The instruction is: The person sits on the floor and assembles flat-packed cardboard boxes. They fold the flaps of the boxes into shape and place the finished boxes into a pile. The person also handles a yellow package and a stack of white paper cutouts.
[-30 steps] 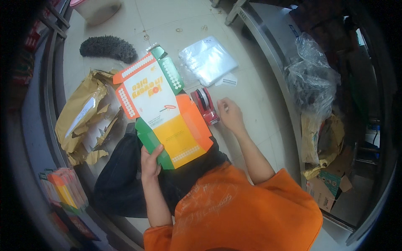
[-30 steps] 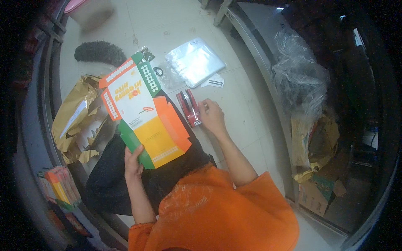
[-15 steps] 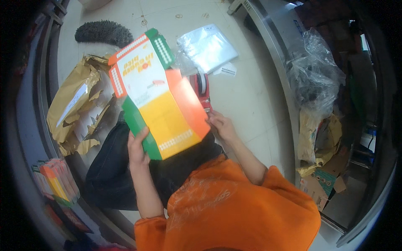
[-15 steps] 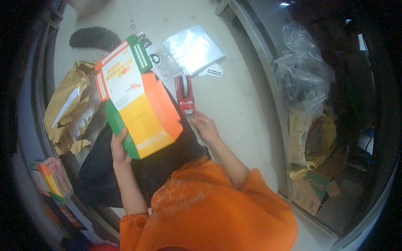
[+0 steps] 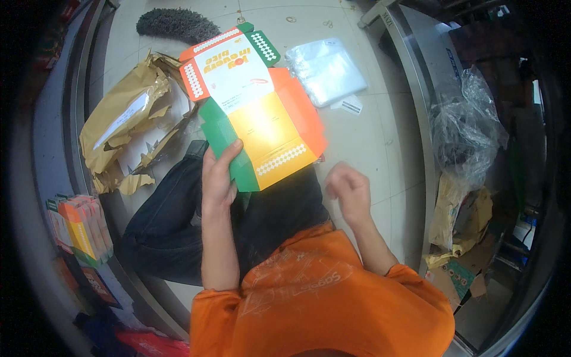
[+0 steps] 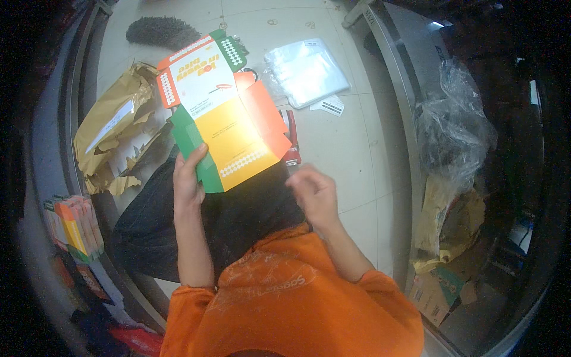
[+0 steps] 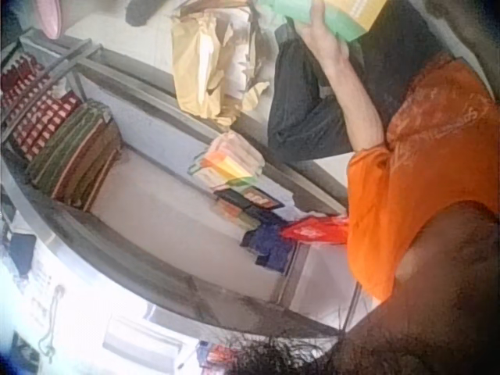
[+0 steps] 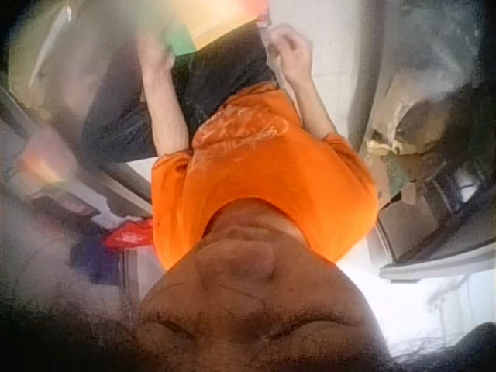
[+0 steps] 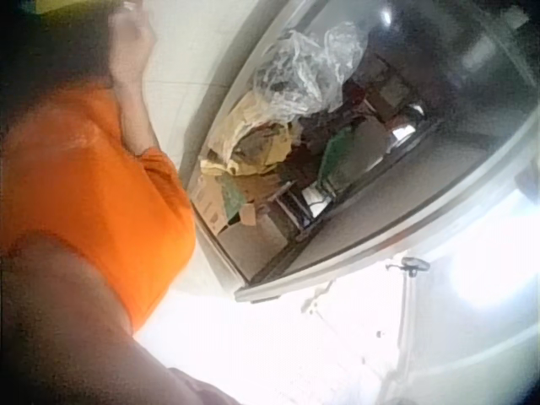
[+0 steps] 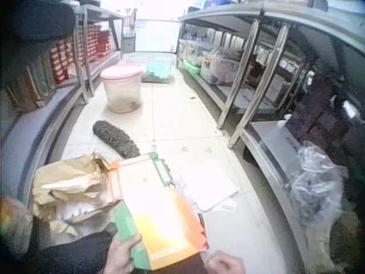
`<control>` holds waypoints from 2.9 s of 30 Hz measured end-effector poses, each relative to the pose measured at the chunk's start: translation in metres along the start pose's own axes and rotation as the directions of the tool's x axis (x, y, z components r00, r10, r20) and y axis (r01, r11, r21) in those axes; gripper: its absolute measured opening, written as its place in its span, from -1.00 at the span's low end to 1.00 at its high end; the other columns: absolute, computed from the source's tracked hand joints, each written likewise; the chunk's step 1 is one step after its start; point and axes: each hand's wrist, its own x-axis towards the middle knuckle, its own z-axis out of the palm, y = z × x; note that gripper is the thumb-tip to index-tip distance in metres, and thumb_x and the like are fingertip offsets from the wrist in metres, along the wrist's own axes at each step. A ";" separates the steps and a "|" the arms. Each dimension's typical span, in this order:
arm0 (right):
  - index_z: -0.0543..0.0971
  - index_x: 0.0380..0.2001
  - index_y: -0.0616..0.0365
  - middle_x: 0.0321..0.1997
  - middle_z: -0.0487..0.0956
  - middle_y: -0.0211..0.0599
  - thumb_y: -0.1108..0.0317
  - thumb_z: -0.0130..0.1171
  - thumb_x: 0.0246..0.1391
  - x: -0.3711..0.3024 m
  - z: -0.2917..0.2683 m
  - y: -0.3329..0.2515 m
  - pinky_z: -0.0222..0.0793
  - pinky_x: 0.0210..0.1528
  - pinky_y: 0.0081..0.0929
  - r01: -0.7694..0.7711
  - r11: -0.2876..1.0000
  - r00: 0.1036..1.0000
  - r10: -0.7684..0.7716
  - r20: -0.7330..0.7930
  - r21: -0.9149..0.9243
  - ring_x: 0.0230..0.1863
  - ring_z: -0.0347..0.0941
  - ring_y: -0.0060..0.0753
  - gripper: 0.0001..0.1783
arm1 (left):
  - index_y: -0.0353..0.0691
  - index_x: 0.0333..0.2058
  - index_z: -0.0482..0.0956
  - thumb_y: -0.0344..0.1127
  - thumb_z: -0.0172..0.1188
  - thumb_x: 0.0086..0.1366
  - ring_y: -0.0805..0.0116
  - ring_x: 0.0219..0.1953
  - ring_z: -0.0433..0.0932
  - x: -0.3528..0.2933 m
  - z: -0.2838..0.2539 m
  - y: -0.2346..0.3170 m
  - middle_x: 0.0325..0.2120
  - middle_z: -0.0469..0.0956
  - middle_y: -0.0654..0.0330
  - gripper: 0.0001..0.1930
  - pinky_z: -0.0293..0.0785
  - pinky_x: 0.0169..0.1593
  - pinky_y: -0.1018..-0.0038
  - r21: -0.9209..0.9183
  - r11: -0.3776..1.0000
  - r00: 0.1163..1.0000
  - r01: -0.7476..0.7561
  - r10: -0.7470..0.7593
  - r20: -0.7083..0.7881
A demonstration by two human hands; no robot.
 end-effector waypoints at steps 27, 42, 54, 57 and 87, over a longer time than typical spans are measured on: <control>0.57 -0.46 0.32 -0.62 0.44 -0.53 0.27 0.20 0.12 0.006 0.055 -0.031 0.14 -0.56 -0.64 -0.166 0.985 0.973 0.171 0.153 -0.046 -0.60 0.25 -0.72 -0.72 | -0.49 0.01 0.36 -0.32 0.09 0.30 0.30 -0.09 0.52 -0.002 0.002 0.021 -0.10 0.50 0.02 -0.61 0.46 -0.03 0.41 0.020 0.994 0.994 0.106 -0.106 -0.013; 0.58 -0.25 0.31 -0.22 0.61 -0.31 0.35 0.27 0.05 0.028 0.073 -0.037 0.39 -0.16 -0.53 0.460 0.881 0.875 -0.428 0.225 -0.112 -0.21 0.49 -0.51 -0.75 | -0.45 0.07 0.29 -0.30 0.07 0.30 0.25 -0.06 0.52 -0.001 -0.010 0.038 -0.05 0.46 0.00 -0.56 0.49 0.00 0.37 -0.087 0.960 0.961 0.267 -0.258 0.096; 0.55 -0.23 0.29 -0.16 0.59 -0.21 0.26 0.17 0.11 0.106 0.068 0.030 0.41 -0.16 -0.49 0.704 0.659 0.660 -0.745 -0.098 -0.263 -0.16 0.51 -0.45 -0.72 | -0.37 0.05 0.34 -0.26 0.11 0.30 0.27 -0.09 0.53 -0.024 -0.008 0.013 -0.08 0.49 0.06 -0.58 0.48 -0.01 0.37 -0.157 0.928 0.937 0.337 -0.314 0.151; 0.52 -0.18 0.28 -0.15 0.58 -0.17 0.26 0.10 0.16 0.097 0.029 0.016 0.42 -0.18 -0.48 0.404 0.899 0.844 -0.438 -0.310 -0.170 -0.15 0.51 -0.46 -0.70 | -0.34 0.12 0.28 -0.22 0.05 0.33 0.24 0.00 0.48 -0.030 0.012 -0.021 0.00 0.45 0.07 -0.54 0.40 0.09 0.31 -0.268 0.935 0.972 0.231 -0.211 0.099; 0.56 -0.23 0.25 -0.24 0.59 -0.04 0.11 0.15 0.03 0.237 -0.011 -0.084 0.40 -0.14 -0.35 0.509 0.554 0.768 -0.638 0.057 -0.659 -0.21 0.52 -0.11 -0.60 | -0.42 -0.03 0.42 -0.35 0.30 0.05 0.38 -0.21 0.56 0.035 -0.102 0.045 -0.21 0.57 0.12 -0.50 0.47 -0.09 0.47 0.482 0.865 0.929 0.138 -0.282 0.240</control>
